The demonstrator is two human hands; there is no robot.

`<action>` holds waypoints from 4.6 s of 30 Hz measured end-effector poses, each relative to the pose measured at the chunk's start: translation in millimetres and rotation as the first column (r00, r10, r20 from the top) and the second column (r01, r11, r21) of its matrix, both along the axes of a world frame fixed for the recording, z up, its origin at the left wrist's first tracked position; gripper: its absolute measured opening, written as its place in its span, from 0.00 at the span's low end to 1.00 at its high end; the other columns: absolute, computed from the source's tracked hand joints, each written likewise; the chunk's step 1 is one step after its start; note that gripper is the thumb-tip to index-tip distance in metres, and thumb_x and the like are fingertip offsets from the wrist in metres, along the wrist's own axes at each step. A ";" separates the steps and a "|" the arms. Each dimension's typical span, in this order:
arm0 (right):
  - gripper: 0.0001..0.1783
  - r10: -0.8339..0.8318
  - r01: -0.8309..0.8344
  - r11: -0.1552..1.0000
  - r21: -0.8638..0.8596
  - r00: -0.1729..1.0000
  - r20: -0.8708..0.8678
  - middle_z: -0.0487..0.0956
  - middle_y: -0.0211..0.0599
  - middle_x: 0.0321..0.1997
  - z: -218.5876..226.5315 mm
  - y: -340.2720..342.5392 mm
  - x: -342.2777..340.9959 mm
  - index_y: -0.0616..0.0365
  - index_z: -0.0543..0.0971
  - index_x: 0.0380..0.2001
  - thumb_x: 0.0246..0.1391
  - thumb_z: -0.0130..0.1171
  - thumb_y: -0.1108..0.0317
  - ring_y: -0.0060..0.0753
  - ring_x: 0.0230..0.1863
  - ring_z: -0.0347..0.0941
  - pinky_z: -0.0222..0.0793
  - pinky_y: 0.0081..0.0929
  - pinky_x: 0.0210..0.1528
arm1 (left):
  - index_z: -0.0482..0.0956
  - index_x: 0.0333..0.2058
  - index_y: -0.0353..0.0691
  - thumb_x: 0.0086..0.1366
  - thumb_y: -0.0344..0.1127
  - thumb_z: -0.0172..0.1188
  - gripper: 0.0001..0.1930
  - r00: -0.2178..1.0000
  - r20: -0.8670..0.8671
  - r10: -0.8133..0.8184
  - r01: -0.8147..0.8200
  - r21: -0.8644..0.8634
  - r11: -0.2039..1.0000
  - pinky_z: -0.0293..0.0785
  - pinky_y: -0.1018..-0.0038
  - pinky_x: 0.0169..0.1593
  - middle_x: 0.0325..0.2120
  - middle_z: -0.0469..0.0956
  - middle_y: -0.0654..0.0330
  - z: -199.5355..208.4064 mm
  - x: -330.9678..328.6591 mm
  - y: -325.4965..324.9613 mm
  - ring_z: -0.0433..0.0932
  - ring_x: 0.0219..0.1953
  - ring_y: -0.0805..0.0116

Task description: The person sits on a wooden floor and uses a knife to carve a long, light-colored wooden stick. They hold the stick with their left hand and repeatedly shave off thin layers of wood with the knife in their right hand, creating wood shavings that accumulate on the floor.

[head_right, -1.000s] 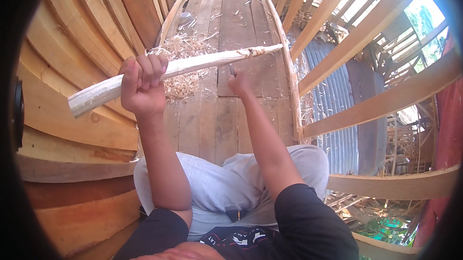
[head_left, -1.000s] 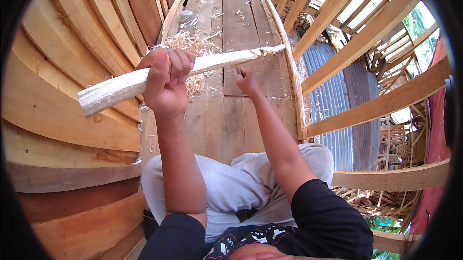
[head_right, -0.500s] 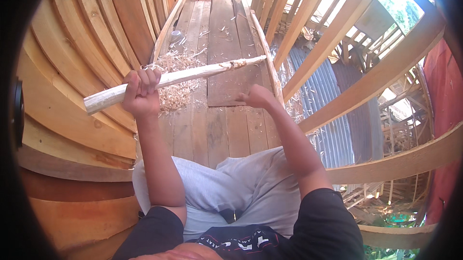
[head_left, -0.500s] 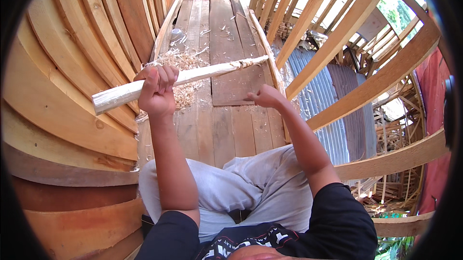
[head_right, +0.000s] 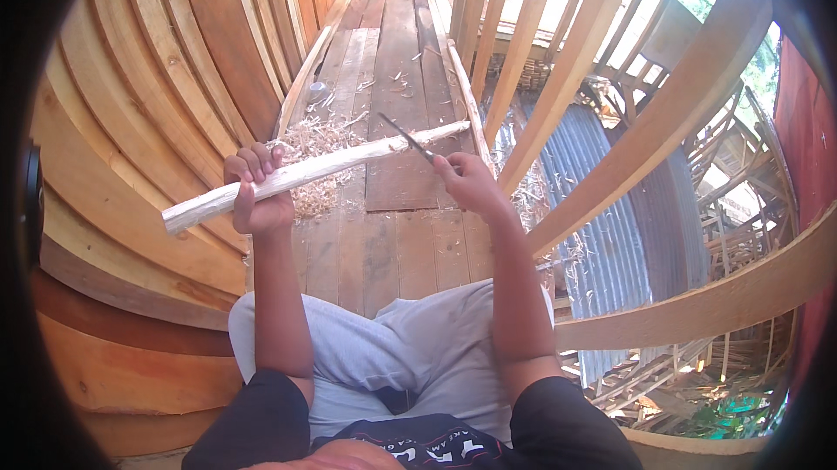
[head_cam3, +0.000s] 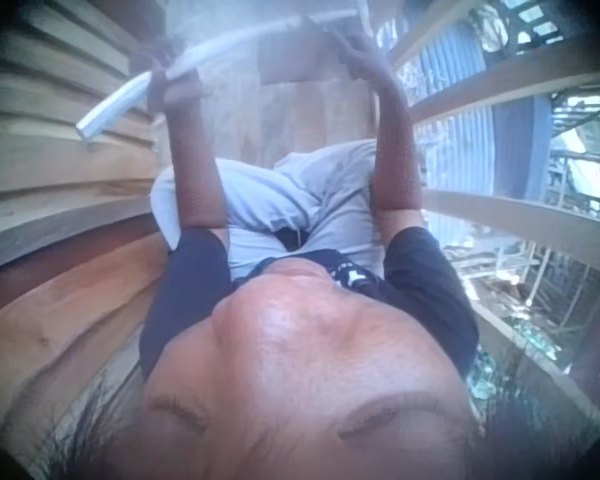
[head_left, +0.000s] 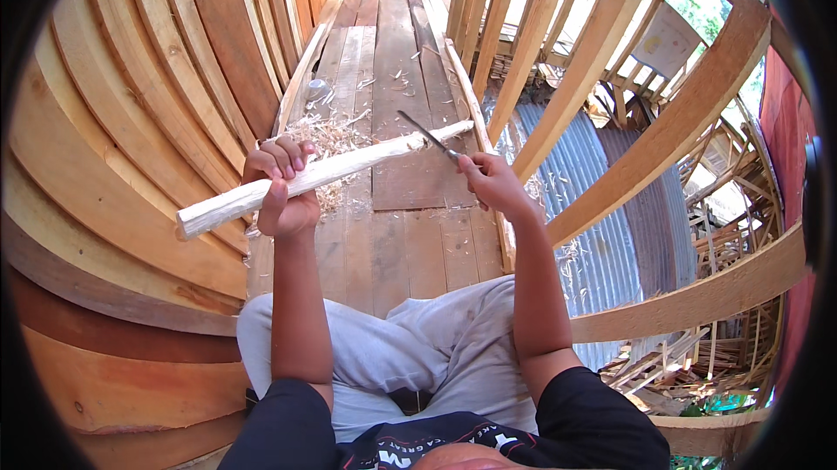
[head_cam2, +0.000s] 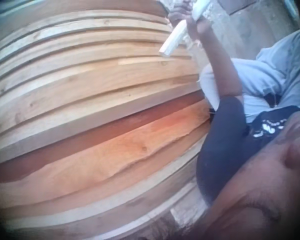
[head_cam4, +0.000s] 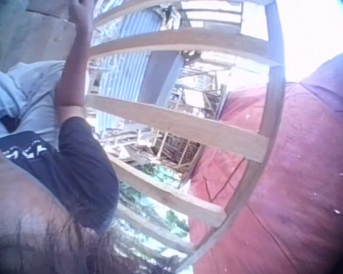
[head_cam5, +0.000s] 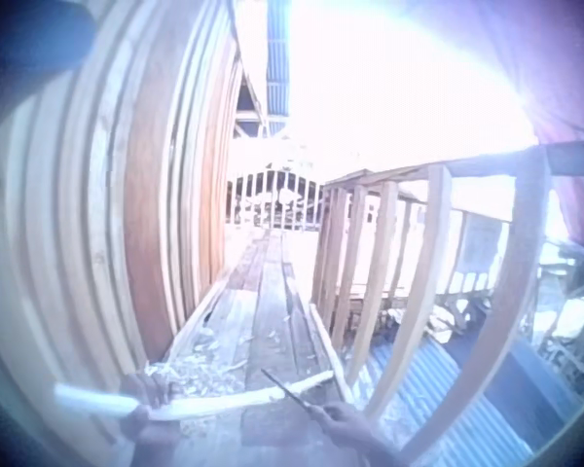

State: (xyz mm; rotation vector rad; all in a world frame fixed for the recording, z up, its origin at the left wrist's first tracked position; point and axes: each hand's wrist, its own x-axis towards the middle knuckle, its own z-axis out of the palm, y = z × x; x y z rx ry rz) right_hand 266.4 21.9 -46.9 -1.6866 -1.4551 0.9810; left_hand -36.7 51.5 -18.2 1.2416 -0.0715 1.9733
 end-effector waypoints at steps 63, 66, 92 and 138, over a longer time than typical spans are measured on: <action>0.30 -0.333 0.212 0.930 0.299 0.831 0.446 0.79 0.57 0.22 -14.9 7.3 -106.9 0.64 0.81 0.18 0.61 0.37 0.56 0.60 0.28 0.79 0.75 0.52 0.35 | 0.60 0.16 0.41 0.54 0.29 0.51 0.11 0.987 -0.159 -0.020 0.026 0.034 0.999 0.52 0.71 0.23 0.09 0.57 0.64 -5.7 37.9 -36.2 0.53 0.13 0.73; 0.30 -0.432 0.252 0.875 0.414 0.792 0.431 0.78 0.57 0.19 -41.7 26.3 -86.6 0.64 0.80 0.15 0.61 0.38 0.56 0.60 0.24 0.78 0.74 0.52 0.33 | 0.59 0.16 0.42 0.55 0.31 0.49 0.11 0.995 -0.095 -0.014 0.011 -0.026 1.000 0.51 0.71 0.23 0.09 0.56 0.65 -9.2 40.8 -35.4 0.52 0.13 0.74; 0.29 -0.454 0.348 0.889 0.298 0.753 0.476 0.79 0.57 0.21 -58.9 37.6 -76.2 0.64 0.81 0.18 0.61 0.37 0.57 0.59 0.27 0.79 0.75 0.53 0.32 | 0.50 0.15 0.47 0.57 0.32 0.43 0.15 0.975 0.074 0.210 -0.176 -0.323 0.930 0.52 0.74 0.23 0.08 0.49 0.67 -8.9 41.4 -30.8 0.49 0.13 0.75; 0.35 0.003 -0.198 0.946 -0.258 0.799 -0.601 0.65 0.29 0.12 -79.8 65.9 -36.2 0.56 0.69 0.15 0.66 0.39 0.40 0.25 0.12 0.58 0.53 0.28 0.16 | 0.54 0.16 0.45 0.57 0.30 0.46 0.14 0.993 -0.056 0.108 -0.115 -0.140 0.983 0.49 0.74 0.22 0.09 0.53 0.66 -7.8 37.9 -28.5 0.50 0.14 0.76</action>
